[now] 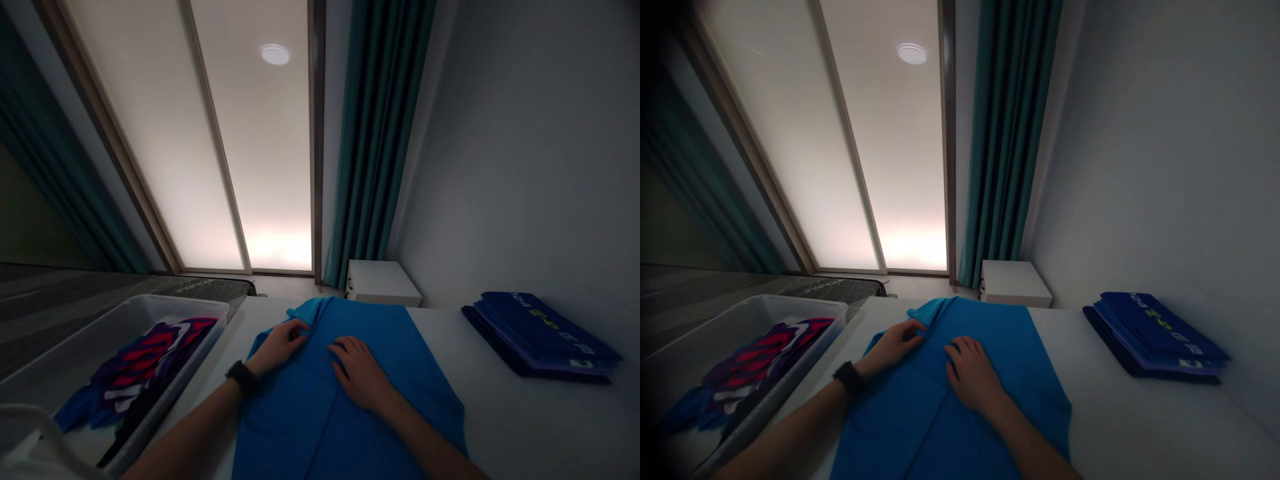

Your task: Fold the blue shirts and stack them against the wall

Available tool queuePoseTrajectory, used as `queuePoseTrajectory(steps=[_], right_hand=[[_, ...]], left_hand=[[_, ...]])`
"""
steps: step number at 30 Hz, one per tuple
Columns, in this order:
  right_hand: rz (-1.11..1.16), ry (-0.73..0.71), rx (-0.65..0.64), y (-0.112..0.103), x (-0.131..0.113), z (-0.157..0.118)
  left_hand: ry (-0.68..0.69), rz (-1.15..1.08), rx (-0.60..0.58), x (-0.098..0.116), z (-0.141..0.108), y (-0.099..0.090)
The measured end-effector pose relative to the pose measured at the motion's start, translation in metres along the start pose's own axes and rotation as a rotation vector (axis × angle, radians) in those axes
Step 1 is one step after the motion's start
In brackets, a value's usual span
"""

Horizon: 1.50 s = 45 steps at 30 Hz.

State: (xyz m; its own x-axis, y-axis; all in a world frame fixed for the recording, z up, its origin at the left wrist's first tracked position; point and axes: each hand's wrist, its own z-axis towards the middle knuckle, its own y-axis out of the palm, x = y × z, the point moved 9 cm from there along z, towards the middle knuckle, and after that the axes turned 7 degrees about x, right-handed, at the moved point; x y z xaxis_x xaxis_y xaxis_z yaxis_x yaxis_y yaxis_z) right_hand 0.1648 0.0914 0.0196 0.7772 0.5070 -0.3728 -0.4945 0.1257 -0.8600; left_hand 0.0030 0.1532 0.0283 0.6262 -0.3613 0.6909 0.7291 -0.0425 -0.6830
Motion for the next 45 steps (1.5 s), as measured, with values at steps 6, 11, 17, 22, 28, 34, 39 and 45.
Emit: queuePoseTrajectory(steps=[6, 11, 17, 22, 28, 34, 39, 45], right_hand=[[0.004, 0.012, -0.01, 0.001, 0.002, 0.0], [0.021, 0.019, -0.023, 0.002, 0.002, 0.0], [0.115, 0.061, -0.05, -0.004, 0.007, 0.004], [0.198, 0.158, -0.057, -0.027, 0.025, 0.01], [0.104, 0.237, 0.044, -0.045, 0.086, 0.021], [-0.132, 0.439, 0.15, -0.061, 0.193, 0.037], [-0.2, 0.59, 0.112, -0.06, 0.251, 0.034], [-0.145, 0.579, 0.048, -0.051, 0.273, 0.041]], left_hand=[[-0.01, -0.026, 0.027, -0.004, -0.008, 0.002], [0.032, 0.002, 0.022, -0.002, -0.008, 0.004], [0.038, 0.043, 0.01, -0.004, -0.007, 0.007], [0.058, 0.075, -0.03, -0.004, -0.006, 0.009], [0.049, 0.083, -0.026, -0.003, -0.006, 0.008], [0.041, 0.056, -0.034, -0.005, -0.004, 0.009], [0.007, 0.047, -0.041, -0.008, -0.004, 0.01], [0.032, 0.051, -0.035, -0.005, -0.004, 0.009]])
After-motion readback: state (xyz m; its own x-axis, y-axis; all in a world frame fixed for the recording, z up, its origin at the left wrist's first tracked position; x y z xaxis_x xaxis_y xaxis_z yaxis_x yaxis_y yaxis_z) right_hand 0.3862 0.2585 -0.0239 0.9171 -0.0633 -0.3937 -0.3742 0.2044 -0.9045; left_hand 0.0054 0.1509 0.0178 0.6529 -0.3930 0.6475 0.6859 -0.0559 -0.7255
